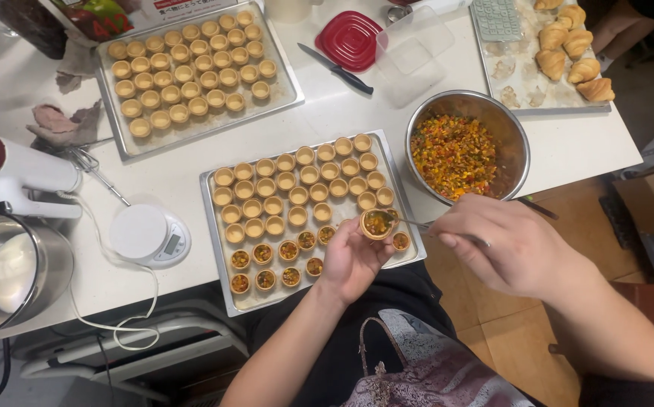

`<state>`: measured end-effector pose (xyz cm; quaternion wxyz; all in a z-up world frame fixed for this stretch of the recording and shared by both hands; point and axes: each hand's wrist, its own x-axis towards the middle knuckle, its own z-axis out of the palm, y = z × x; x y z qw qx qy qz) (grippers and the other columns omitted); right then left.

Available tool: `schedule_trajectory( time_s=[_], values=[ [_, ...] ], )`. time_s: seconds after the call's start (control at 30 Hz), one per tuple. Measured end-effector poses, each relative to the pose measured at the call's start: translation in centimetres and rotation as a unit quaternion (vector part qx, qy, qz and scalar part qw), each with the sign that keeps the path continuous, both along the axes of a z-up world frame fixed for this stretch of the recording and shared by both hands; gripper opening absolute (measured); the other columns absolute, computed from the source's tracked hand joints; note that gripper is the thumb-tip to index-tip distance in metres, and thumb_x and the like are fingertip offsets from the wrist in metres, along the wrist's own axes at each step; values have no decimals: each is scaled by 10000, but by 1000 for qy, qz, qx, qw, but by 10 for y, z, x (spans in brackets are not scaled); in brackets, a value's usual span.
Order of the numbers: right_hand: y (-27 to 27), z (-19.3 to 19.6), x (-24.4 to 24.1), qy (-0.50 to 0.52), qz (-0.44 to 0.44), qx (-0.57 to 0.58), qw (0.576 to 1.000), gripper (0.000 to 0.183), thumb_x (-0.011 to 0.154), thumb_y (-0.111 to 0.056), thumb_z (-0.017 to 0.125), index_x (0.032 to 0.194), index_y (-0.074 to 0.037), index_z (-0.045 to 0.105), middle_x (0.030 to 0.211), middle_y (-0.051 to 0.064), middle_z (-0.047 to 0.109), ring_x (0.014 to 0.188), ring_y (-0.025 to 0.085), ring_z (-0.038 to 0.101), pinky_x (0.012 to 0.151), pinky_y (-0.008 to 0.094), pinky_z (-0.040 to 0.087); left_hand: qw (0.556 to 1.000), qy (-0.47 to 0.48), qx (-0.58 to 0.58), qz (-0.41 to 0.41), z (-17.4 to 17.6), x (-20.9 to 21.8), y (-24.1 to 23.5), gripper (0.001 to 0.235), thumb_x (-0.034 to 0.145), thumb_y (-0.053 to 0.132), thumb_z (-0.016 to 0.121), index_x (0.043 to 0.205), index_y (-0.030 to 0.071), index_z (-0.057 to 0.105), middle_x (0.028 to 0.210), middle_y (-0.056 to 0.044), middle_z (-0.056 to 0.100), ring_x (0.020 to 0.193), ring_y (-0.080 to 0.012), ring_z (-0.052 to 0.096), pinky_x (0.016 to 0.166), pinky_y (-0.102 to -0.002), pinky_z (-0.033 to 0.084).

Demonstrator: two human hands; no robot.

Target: The person uses a spoon to fill small, pre-baked pastry shells with a mixture of corn and vegetables from a metal bowl, placing the filled shells onto a baking tray.

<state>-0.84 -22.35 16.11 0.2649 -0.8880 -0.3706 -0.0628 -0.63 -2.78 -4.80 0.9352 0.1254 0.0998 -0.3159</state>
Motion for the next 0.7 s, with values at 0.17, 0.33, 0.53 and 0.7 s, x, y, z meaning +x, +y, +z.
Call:
schedule_trajectory(
  time_s=[0.17, 0.33, 0.53, 0.7],
  values=[
    [9, 12, -2, -16, 44, -32, 998, 154, 858, -90, 715, 997, -55, 660, 843, 76, 664, 742, 263, 675, 599, 373, 525, 999, -20, -28, -1, 7, -1, 10, 415, 1097, 321, 403, 1240, -17, 597, 1033, -119, 655, 933, -222, 634, 885, -373, 548],
    [7, 14, -7, -40, 42, -28, 998, 191, 836, -117, 721, 1009, -61, 663, 906, 96, 675, 813, 281, 687, 666, 375, 552, 1000, -11, -5, -4, 25, -1, 22, 441, 1067, 308, 392, 1326, -6, 563, 1091, -122, 677, 912, -205, 624, 869, -356, 539],
    [2, 10, -7, -49, 84, -18, 995, 218, 835, -132, 728, 1018, -29, 670, 911, 110, 686, 812, 294, 691, 680, 381, 561, 998, -48, -28, 7, 28, 2, 31, 450, 1102, 317, 427, 1388, -9, 546, 1064, -118, 645, 929, -211, 632, 874, -368, 545],
    [-3, 13, -11, -59, 81, 24, 995, 214, 868, -125, 702, 1048, -22, 652, 938, 118, 682, 849, 302, 696, 714, 379, 568, 999, -39, -3, 16, 34, 1, 35, 477, 1061, 320, 430, 1383, -14, 541, 1115, -112, 668, 926, -196, 628, 862, -364, 540]
  ],
)
